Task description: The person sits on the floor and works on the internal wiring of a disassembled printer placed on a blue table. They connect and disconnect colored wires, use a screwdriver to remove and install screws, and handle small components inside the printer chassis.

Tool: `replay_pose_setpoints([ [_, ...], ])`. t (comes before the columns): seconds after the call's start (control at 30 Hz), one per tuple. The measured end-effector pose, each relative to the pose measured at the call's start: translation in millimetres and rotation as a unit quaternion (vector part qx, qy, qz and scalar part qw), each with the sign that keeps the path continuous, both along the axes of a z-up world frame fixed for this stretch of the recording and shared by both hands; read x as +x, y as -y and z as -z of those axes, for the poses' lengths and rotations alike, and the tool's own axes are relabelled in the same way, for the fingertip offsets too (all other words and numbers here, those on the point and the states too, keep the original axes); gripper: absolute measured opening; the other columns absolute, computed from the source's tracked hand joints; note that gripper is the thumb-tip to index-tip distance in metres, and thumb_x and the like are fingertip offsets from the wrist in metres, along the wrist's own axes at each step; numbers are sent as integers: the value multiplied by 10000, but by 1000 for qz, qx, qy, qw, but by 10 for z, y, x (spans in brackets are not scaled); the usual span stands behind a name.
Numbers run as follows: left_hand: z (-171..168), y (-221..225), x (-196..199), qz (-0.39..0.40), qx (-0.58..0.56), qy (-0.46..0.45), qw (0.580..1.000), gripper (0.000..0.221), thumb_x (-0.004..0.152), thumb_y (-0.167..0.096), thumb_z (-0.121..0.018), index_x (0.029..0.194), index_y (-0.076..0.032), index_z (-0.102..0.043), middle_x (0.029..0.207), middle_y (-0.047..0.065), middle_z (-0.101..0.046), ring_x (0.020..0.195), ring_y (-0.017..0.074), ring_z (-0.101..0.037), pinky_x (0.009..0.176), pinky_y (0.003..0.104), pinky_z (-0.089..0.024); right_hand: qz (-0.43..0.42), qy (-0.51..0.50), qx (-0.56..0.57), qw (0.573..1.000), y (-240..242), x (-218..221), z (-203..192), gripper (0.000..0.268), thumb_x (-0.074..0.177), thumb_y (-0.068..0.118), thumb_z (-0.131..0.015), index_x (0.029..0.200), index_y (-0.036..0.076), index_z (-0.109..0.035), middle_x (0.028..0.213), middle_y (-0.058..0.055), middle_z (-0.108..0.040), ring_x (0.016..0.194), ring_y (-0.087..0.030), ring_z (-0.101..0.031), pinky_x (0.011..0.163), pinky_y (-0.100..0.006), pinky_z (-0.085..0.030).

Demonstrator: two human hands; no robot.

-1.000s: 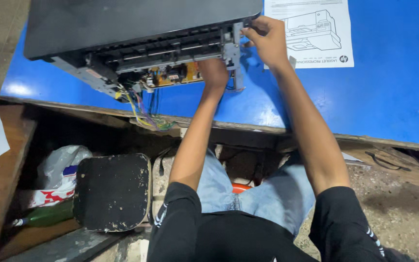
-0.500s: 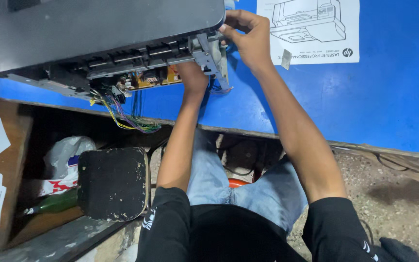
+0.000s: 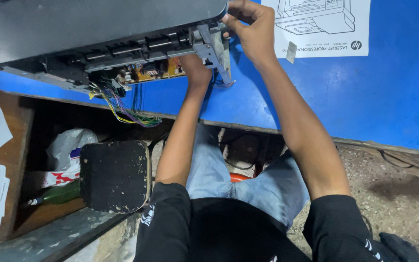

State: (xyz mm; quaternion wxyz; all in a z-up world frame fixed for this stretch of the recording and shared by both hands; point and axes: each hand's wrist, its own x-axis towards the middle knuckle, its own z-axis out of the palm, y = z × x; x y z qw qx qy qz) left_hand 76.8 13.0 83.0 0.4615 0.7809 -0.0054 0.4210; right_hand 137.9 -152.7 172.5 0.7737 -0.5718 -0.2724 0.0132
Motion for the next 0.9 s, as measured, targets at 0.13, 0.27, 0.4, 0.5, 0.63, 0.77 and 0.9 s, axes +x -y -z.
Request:
replay_pose_setpoints([
  [0.13, -61, -13, -65, -43, 98, 0, 994, 351, 766, 8, -727, 1106, 22, -640, 1078, 174, -679, 1053, 352, -642, 944, 446, -484, -1, 2, 4, 1000, -4, -7, -11, 142, 990, -22, -734, 1129, -11, -757, 971, -71, -783, 856, -112, -753, 714, -269, -649],
  [0.27, -202, 50, -159, -48, 98, -8, 994, 347, 820, -14, -752, 1147, 20, -641, 1130, 190, -672, 1098, 371, -624, 984, 457, -464, -12, 3, 6, 1000, 17, -17, -41, 155, 980, -24, -736, 1133, -6, -751, 980, -77, -787, 887, -118, -762, 708, -270, -646],
  [0.4, -245, 100, -197, -81, 125, -27, 988, 366, 824, -48, -780, 1160, 12, -647, 1164, 196, -658, 1132, 390, -600, 1012, 472, -442, -12, 16, -1, 1000, 30, -35, -54, 162, 974, -29, -727, 1132, -2, -747, 1002, -77, -790, 932, -126, -779, 713, -270, -648],
  [0.5, -172, 115, -134, -71, 65, -3, 995, 368, 845, -88, -787, 1167, 6, -636, 1161, 171, -654, 1113, 355, -618, 1016, 460, -458, -11, 16, -5, 1000, 25, -20, -54, 156, 977, -33, -730, 1128, -2, -757, 995, -81, -788, 915, -125, -768, 711, -268, -642],
  [0.63, -12, 91, -33, -68, -14, -5, 998, 372, 879, -139, -762, 1192, 1, -618, 1155, 150, -665, 1099, 318, -638, 1015, 441, -481, -8, 1, -8, 1000, 13, -16, -16, 160, 977, -27, -741, 1132, 5, -768, 966, -78, -786, 858, -116, -751, 690, -262, -631],
  [0.77, 53, 84, 24, -107, 4, 7, 994, 434, 841, -184, -806, 1184, 5, -621, 1156, 150, -659, 1105, 294, -626, 1013, 429, -466, -11, 7, -1, 1000, 7, -7, 10, 156, 980, -24, -748, 1131, 6, -765, 969, -71, -786, 856, -109, -751, 678, -261, -633],
  [0.9, 69, 102, 64, -76, -20, 30, 996, 378, 829, -179, -825, 1134, -17, -669, 1093, 124, -701, 1034, 264, -677, 967, 406, -518, -5, -3, 3, 1000, 1, -2, 26, 149, 977, -21, -751, 1123, 2, -772, 949, -69, -787, 838, -107, -747, 663, -259, -621],
])
